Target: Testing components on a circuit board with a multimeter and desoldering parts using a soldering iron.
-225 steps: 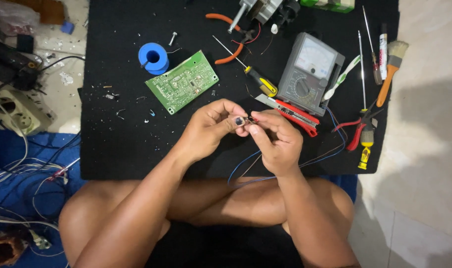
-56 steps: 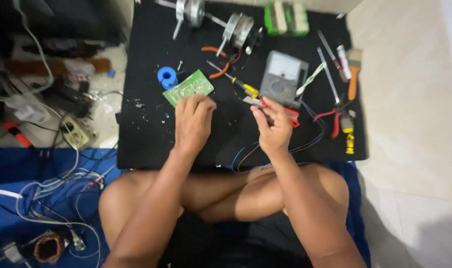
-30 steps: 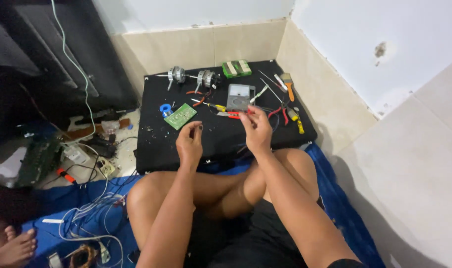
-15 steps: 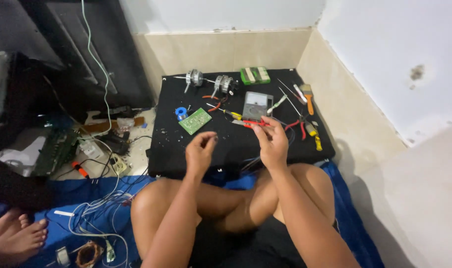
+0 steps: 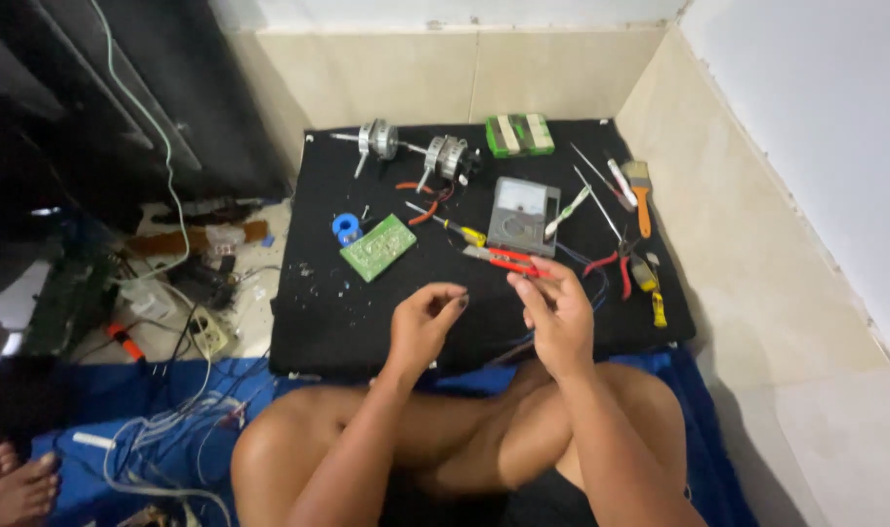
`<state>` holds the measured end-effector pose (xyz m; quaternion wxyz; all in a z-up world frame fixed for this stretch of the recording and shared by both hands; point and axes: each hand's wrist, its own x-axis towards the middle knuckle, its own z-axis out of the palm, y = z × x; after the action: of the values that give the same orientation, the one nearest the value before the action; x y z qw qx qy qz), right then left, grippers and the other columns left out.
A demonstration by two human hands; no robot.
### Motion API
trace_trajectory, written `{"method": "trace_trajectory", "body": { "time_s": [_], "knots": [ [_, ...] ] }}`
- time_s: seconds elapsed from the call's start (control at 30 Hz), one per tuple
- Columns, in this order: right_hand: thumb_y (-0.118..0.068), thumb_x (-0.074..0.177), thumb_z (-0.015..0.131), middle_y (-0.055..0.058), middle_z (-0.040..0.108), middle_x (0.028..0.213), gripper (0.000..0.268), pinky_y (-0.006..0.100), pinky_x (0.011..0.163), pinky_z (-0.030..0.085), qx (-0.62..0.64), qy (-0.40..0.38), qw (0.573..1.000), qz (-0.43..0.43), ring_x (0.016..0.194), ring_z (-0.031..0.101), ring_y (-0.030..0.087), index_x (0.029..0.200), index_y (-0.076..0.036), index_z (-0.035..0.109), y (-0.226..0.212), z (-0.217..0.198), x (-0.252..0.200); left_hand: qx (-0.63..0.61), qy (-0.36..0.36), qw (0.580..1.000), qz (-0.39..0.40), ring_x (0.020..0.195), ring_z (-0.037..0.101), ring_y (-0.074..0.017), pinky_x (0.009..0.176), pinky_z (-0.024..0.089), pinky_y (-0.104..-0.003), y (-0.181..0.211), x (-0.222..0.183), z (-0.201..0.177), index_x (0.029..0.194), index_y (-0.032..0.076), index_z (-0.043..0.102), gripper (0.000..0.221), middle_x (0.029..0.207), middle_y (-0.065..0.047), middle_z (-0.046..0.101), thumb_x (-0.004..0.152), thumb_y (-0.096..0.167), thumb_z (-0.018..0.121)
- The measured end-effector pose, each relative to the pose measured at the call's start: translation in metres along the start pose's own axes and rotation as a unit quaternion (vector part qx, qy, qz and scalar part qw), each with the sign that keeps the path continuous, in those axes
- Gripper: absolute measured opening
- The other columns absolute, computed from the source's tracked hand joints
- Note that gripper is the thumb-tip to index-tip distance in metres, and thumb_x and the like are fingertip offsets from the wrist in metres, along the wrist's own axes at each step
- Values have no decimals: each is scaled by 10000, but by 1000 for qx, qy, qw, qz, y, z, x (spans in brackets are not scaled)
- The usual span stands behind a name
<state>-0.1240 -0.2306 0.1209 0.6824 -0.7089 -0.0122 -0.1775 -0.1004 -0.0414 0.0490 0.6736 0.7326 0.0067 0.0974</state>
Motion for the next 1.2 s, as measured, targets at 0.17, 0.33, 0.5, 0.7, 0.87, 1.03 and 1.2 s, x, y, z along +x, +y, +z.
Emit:
{"method": "trace_trajectory", "body": {
  "time_s": [0.17, 0.33, 0.5, 0.7, 0.87, 1.03, 1.2],
  "knots": [
    [-95, 945, 723, 167, 817, 994, 307, 205, 466, 456, 30, -44, 999, 8, 447, 537, 102, 1245, -50, 674, -28, 6, 33, -136, 0, 991, 20, 793, 734, -163, 720, 627, -312, 57, 21, -24, 991, 18, 808, 184, 877, -152, 810, 818, -44, 815],
    [-84, 910, 770, 145, 829, 961, 331, 199, 645, 585, 23, -118, 990, -71, 709, 734, 84, 1232, -31, 714, -51, 35, 61, -228, -7, 972, 62, 760, 725, -188, 715, 619, -324, 87, 50, -21, 1031, -18, 743, 185, 925, -188, 782, 851, -27, 787],
    [-80, 879, 786, 168, 845, 933, 362, 282, 773, 630, 30, -101, 994, -19, 822, 792, 146, 1230, -13, 725, 30, 36, 61, -281, -9, 960, 3, 710, 734, -247, 669, 625, -365, 27, 67, -2, 978, -50, 728, 157, 890, -247, 774, 831, -50, 784],
    [-45, 906, 731, 180, 817, 913, 330, 303, 807, 620, 24, -162, 985, -53, 897, 742, 190, 1220, 48, 690, 37, 26, 54, -367, -31, 927, -67, 673, 726, -247, 632, 615, -342, 0, 46, 11, 953, -64, 731, 157, 848, -237, 728, 810, -91, 791],
    [3, 908, 707, 203, 778, 884, 298, 336, 806, 614, 34, -184, 977, -102, 894, 689, 251, 1186, 105, 680, 30, 32, 56, -402, -55, 913, -49, 683, 692, -240, 633, 601, -340, 4, 49, 14, 948, -66, 721, 142, 848, -230, 665, 823, -118, 767],
    [20, 909, 705, 190, 749, 898, 251, 345, 745, 628, 40, -197, 970, -133, 864, 689, 226, 1149, 95, 711, 16, 37, 53, -419, -73, 903, -55, 727, 686, -221, 676, 584, -304, 14, 42, 14, 956, -25, 741, 105, 860, -191, 656, 862, -66, 762],
    [27, 891, 729, 178, 742, 898, 249, 337, 703, 621, 24, -195, 966, -167, 854, 692, 228, 1133, 85, 729, 22, 30, 49, -431, -78, 897, -61, 754, 679, -209, 702, 586, -302, 20, 34, 16, 968, -24, 744, 89, 876, -180, 649, 881, -46, 752]
  ]
}}
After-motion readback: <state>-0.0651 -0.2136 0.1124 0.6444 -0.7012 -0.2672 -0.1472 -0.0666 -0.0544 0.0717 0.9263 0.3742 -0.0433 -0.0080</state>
